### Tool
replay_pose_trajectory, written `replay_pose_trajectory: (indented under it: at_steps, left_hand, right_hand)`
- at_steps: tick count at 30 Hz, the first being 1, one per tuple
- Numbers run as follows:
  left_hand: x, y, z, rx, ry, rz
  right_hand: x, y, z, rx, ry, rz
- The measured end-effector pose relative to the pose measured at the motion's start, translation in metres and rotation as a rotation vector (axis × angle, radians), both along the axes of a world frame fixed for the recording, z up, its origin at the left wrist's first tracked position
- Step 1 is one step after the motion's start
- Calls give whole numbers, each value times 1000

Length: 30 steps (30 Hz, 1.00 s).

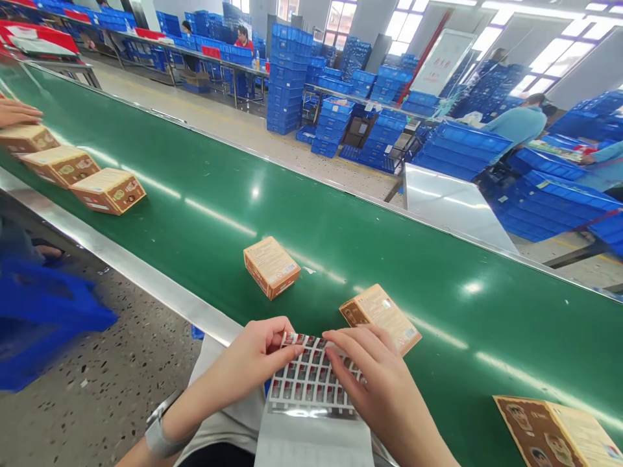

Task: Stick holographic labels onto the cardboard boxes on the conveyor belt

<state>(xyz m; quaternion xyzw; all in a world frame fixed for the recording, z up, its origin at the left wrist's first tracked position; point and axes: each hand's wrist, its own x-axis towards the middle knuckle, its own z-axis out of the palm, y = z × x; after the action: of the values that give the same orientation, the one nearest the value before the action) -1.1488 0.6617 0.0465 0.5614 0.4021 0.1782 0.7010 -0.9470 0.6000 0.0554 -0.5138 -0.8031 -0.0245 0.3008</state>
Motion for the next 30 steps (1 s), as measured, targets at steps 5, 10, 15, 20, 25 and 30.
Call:
replay_pose_trajectory:
  at_steps: [5,10,15,20,25,30]
  left_hand:
    - [2,-1,-1,13,-2,78]
    - [2,0,-4,-29,-40,111]
    - [4,1,-7,-19,-91,112]
    - [0,0,-7,63,-60,146]
    - [-1,-1,-12,579,60,38]
    - [10,7,-22,771,216,-117]
  right_hand:
    - [-6,1,0,177,-60,9]
    - [2,4,-8,233,-115,83]
    - [7,10,-13,251,-56,103]
    - [16,19,4,-73,277,85]
    - [25,62,5,-535,885,-229]
    - [18,101,-10,-689,1105,-321]
